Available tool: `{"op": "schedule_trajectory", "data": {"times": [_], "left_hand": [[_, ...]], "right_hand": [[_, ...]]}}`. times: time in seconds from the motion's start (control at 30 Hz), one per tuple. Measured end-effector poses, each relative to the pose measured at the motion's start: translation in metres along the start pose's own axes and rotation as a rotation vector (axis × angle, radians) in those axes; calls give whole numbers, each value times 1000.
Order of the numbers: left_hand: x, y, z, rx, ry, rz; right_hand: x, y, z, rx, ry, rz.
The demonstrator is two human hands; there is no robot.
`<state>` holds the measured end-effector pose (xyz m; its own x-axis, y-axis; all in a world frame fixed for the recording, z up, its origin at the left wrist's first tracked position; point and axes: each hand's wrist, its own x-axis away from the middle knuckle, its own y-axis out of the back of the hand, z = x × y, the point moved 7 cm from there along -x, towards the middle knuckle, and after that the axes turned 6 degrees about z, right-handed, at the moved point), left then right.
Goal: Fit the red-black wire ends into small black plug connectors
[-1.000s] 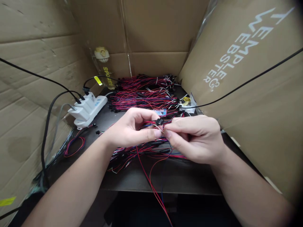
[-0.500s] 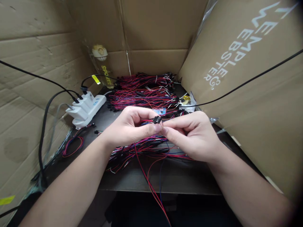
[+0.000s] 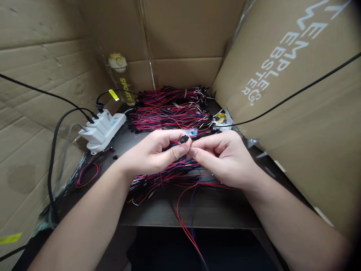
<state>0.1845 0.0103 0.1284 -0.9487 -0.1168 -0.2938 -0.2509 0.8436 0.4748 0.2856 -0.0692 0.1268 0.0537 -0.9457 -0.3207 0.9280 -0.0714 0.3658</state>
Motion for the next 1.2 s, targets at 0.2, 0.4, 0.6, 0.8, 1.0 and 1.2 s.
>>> {"op": "schedule_trajectory", "data": {"times": [0.2,0.4,0.6,0.8,1.0,1.2], "left_hand": [[-2,3,5,160,30,-103],[-1,3,5,159,82,-117],[0,4,6,141,132,-127],[0,2,8,161,175,-115],[0,0,7,155,177,-105],[0,1,1,41,161,-131]], "right_hand": [[4,6,7,110,90,-90],[6,6,14,163,135,-115],[7,4,13,195,119,-126],[8,2,16,263,109,-140],[10,1,19,331,99,-147],[11,1,14,346,66,-148]]}}
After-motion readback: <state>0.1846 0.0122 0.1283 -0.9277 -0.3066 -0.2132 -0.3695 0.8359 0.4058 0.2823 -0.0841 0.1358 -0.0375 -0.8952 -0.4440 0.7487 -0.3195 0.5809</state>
